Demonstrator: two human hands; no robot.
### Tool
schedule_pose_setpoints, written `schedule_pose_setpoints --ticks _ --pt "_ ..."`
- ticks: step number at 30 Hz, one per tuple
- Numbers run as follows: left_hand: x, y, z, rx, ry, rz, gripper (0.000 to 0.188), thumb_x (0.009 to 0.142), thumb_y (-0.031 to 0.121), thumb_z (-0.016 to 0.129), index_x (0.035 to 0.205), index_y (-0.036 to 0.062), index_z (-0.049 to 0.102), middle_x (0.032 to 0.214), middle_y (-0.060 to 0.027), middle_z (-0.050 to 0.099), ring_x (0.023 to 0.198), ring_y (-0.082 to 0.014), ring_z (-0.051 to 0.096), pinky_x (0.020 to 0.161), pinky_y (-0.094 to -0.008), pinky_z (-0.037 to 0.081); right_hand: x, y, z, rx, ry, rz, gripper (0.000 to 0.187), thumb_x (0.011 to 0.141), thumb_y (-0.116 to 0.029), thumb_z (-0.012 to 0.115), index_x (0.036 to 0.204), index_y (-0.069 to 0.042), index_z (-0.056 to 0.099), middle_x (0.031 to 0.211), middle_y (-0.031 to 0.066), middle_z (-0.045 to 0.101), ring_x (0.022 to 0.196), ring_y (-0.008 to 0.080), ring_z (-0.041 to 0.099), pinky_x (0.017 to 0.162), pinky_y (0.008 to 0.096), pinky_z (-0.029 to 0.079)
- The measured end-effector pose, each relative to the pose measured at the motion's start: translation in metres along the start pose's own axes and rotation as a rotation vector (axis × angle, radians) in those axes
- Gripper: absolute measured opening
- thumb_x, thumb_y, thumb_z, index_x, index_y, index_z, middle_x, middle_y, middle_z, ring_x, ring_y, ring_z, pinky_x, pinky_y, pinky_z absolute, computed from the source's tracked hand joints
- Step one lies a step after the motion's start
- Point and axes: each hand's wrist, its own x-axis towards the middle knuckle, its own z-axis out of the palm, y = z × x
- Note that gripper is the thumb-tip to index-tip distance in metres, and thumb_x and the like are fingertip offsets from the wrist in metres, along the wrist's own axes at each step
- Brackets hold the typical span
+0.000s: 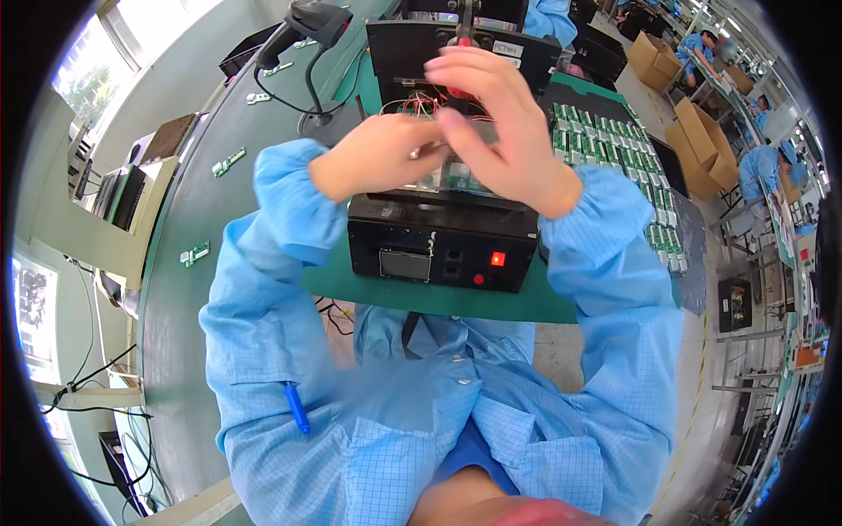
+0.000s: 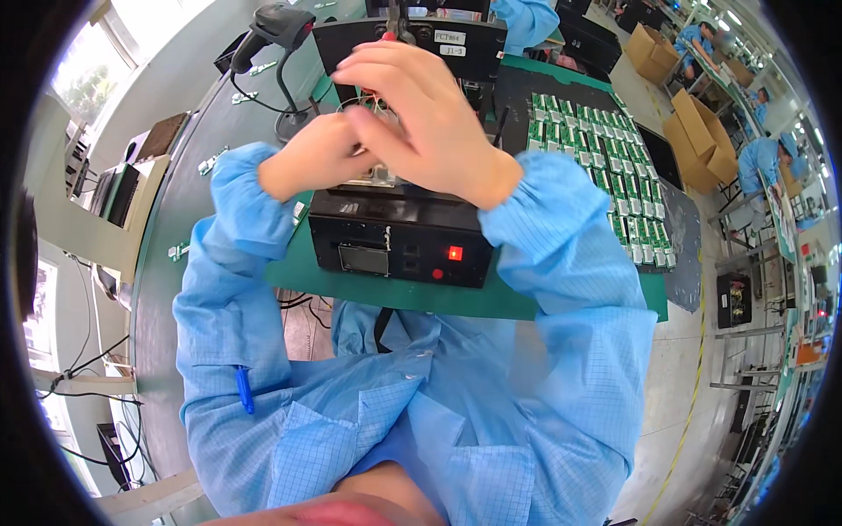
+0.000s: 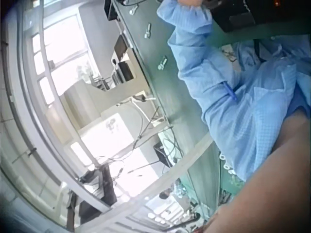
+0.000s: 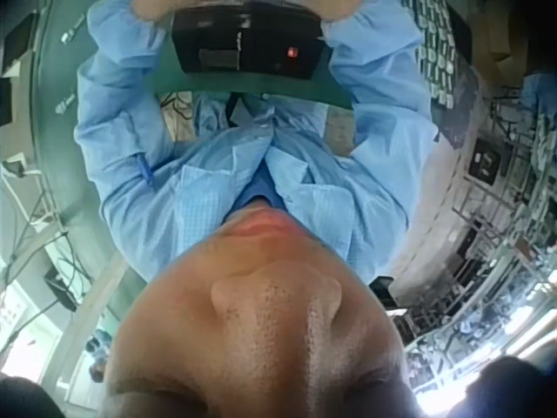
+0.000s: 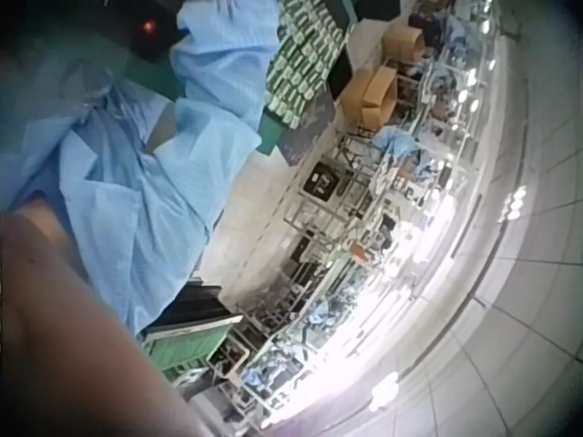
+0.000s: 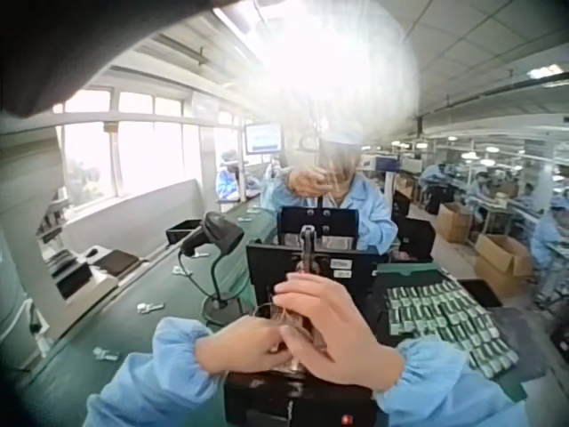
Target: Testing printed circuit boards using a specialized benchtop machine and organizing them onto a tray.
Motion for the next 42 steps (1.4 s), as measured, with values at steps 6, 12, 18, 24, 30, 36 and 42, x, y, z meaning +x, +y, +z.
schedule_pose_setpoints --ticks 6,12,18,24,30,36,42 --pt "0.038 0.010 0.013 0.036 -0.016 0.074 0.031 0.088 0.016 0.061 0.118 0.0146 0.067 0.077 -0.0142 0.067 0.068 -0.0327 0.065 0.064 -0.0418 0.053 -0.067 0.012 -0.047 -0.149 -0.180 0.396 0.025 0.082 -0.002 0.067 0.106 -0.002 0.064 0.106 0.0111 0.066 0.101 0.0288 0.060 0.093 0.0379 0.046" --pt "0.038 0.013 0.016 0.167 -0.119 0.032 0.036 0.090 0.020 0.057 0.124 0.0256 0.066 0.074 -0.0116 0.067 0.066 -0.0310 0.065 0.063 -0.0403 0.053 -0.092 0.014 -0.047 -0.216 -0.315 0.427 0.014 0.080 -0.010 0.074 0.092 -0.005 0.067 0.090 0.0073 0.067 0.088 0.0258 0.061 0.075 0.0351 0.050" --pt "0.043 0.016 0.012 0.182 -0.244 0.037 0.037 0.086 0.021 0.054 0.121 0.0257 0.066 0.081 -0.0131 0.068 0.073 -0.0320 0.067 0.067 -0.0435 0.054 -0.080 0.016 -0.047 -0.423 -0.493 0.391 0.013 0.077 -0.015 0.076 0.081 -0.010 0.065 0.070 0.0074 0.061 0.072 0.0248 0.060 0.058 0.0376 0.049" --pt "0.049 0.015 0.008 0.180 -0.273 0.010 0.042 0.085 0.012 0.053 0.122 0.0265 0.068 0.071 -0.0141 0.066 0.066 -0.0314 0.064 0.066 -0.0411 0.053 -0.077 0.026 -0.050 -0.323 -0.502 0.451 0.007 0.077 -0.011 0.073 0.077 -0.008 0.066 0.066 0.0109 0.065 0.060 0.0300 0.065 0.052 0.0388 0.050" --pt "0.057 0.005 0.011 0.097 -0.244 0.075 0.041 0.080 0.008 0.056 0.117 0.0169 0.071 0.070 -0.0172 0.064 0.062 -0.0335 0.063 0.065 -0.0423 0.053 -0.079 0.027 -0.045 -0.378 -0.573 0.431 0.005 0.077 -0.009 0.072 0.076 -0.008 0.067 0.065 0.0119 0.066 0.056 0.0317 0.065 0.051 0.0390 0.050" --pt "0.051 0.010 0.014 0.088 -0.234 0.051 0.040 0.080 0.009 0.058 0.118 0.0163 0.071 0.070 -0.0175 0.065 0.064 -0.0332 0.064 0.065 -0.0422 0.053 -0.072 0.031 -0.049 -0.287 -0.569 0.434 0.005 0.076 -0.008 0.071 0.074 -0.008 0.066 0.063 0.0117 0.064 0.056 0.0313 0.064 0.051 0.0389 0.050" --pt "0.051 0.005 0.018 0.071 -0.206 0.067 0.039 0.084 0.011 0.061 0.121 0.0183 0.069 0.071 -0.0154 0.065 0.064 -0.0314 0.064 0.065 -0.0427 0.053 -0.077 0.029 -0.048 -0.319 -0.571 0.425 0.005 0.074 -0.006 0.072 0.073 -0.008 0.067 0.063 0.0121 0.065 0.057 0.0306 0.065 0.052 0.0383 0.050"
